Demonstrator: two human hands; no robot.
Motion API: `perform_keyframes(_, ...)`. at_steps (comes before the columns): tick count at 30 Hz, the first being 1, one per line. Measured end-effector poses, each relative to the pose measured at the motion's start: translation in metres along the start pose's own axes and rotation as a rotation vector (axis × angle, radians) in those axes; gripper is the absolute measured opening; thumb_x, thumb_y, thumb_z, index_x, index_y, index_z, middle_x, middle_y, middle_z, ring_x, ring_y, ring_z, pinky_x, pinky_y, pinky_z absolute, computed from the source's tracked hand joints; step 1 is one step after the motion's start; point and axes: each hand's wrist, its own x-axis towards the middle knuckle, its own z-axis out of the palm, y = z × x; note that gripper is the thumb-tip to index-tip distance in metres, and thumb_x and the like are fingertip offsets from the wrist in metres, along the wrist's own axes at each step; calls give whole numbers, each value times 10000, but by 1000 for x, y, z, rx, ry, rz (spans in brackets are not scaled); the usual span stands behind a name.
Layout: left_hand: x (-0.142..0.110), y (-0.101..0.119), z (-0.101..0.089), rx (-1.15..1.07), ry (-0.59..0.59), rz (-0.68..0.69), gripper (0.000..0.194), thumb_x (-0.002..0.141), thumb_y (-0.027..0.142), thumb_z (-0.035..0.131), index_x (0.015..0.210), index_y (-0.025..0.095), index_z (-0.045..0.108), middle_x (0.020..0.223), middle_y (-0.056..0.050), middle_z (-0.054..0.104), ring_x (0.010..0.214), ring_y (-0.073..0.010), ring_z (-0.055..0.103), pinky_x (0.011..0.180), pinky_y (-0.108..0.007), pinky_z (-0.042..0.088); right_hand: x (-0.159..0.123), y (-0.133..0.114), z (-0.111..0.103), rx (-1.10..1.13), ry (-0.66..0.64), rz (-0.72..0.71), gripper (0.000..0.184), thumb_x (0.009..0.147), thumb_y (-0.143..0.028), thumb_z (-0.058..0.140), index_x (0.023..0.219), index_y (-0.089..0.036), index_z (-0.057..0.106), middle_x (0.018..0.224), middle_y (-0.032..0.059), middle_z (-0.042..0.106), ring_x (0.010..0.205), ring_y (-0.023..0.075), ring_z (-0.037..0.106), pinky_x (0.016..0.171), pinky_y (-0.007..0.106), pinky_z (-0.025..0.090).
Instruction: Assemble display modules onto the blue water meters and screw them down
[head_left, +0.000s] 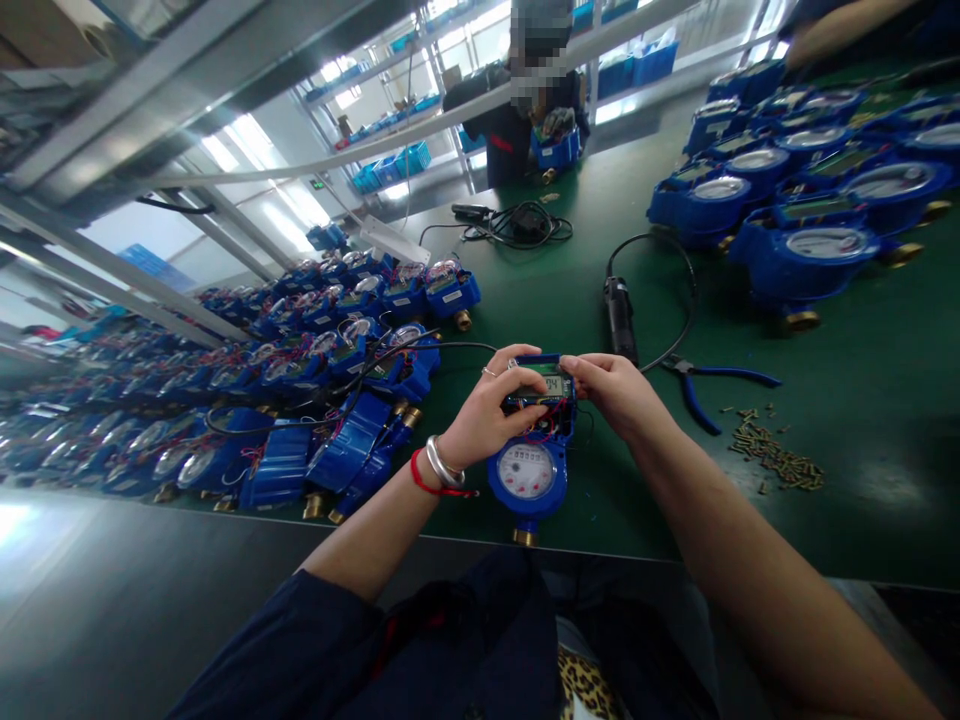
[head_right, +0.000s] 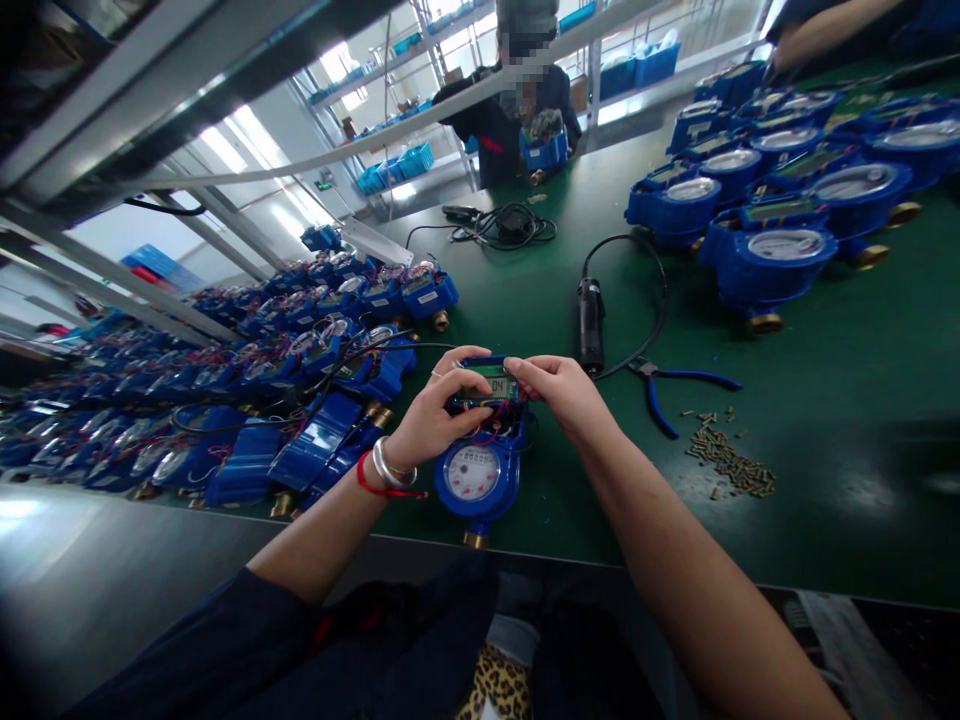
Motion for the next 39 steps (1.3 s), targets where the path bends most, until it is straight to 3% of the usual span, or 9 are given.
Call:
perform_keyframes(9, 0, 5, -5, -10, -53, -19, 214, 822, 157, 614, 1023, 199, 555, 1374, -100, 414, 1320, -239, 381, 1097, -450, 345, -1, 1, 1, 5, -20, -18, 401, 720, -541, 687, 620, -160, 613, 585, -11, 497, 551, 98, 407, 537, 251, 305)
perform_keyframes(18, -9, 3, -3, -67, 13, -51, 539, 786, 169, 656, 1286, 263, 478, 1528, -89, 209, 1396, -279, 284, 1130, -484, 318, -6, -6, 5, -49, 19, -36, 375, 735, -522, 679, 654, -157, 656, 589, -12, 517, 570, 102, 423, 553, 254, 302)
perform_keyframes(25, -8, -3, -11, -154, -65, -37, 145, 852, 228, 614, 975, 222, 690, 1509, -57, 289, 1386, -267, 320, 1137, -463, 315, -6, -7, 5, -79, 15, -60, 379, 752, -516, 670, 645, -153, 654, 577, -15, 500, 571, 100, 407, 549, 258, 284)
perform_keyframes(39, 0, -7, -16, -187, -113, -30, 129, 837, 221, 635, 949, 220, 699, 1424, -78, 421, 1301, -242, 442, 1093, -460, 378, -6, -7, 9, -45, 54, -36, 367, 746, -503, 673, 609, -166, 628, 561, -17, 491, 540, 103, 395, 528, 263, 285)
